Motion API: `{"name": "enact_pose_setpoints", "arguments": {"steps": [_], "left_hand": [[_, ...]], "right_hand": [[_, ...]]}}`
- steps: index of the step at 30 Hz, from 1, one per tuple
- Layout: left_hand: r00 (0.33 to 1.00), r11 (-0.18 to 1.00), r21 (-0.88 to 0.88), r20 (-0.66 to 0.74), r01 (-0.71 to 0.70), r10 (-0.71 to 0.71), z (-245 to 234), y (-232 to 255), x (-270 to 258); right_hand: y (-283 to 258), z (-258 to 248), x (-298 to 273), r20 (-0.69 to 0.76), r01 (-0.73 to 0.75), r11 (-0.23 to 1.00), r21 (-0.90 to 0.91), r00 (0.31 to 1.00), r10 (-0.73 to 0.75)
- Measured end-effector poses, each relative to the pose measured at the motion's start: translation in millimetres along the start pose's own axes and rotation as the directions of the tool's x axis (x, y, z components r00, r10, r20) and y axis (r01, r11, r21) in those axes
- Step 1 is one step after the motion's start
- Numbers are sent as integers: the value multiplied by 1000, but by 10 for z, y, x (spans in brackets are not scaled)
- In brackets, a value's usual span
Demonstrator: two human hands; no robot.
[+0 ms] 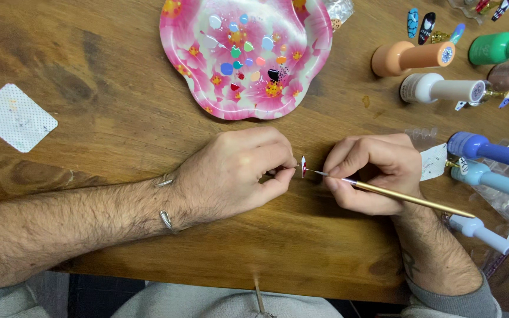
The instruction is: The person paints a small pattern onto an artificial nail tip using a fine-tipped brush and small colorful decorations from a tray.
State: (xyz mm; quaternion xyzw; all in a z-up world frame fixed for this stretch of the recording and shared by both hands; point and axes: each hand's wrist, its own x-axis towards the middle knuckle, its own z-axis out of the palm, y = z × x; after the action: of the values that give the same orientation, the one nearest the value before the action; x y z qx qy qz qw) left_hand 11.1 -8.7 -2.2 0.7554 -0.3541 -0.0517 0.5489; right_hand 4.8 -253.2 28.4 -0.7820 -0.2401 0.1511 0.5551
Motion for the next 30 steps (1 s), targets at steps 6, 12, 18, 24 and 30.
{"name": "enact_pose_setpoints", "arguments": {"steps": [6,12,18,24,30], "left_hand": [[1000,1000,-25,-13,-18,17,-3,-1,1],[1000,1000,-18,-18,-7,7,4,0,-4],[1000,1000,-5,-8,-8,8,23,-28,-16],[1000,1000,-7,-17,-13,12,17,-22,-20],[1000,1000,-17,-1,8,-8,37,-39,-33]], "right_hand": [[-22,13,1,-18,-25,1000,-10,1000,25],[-38,25,6,-25,-40,999,-35,999,39],[22,48,-55,-76,13,999,-45,997,-17],[-7,198,-112,-180,154,979,-136,968,-177],[-36,213,-100,-164,119,984,-131,977,-140]]}}
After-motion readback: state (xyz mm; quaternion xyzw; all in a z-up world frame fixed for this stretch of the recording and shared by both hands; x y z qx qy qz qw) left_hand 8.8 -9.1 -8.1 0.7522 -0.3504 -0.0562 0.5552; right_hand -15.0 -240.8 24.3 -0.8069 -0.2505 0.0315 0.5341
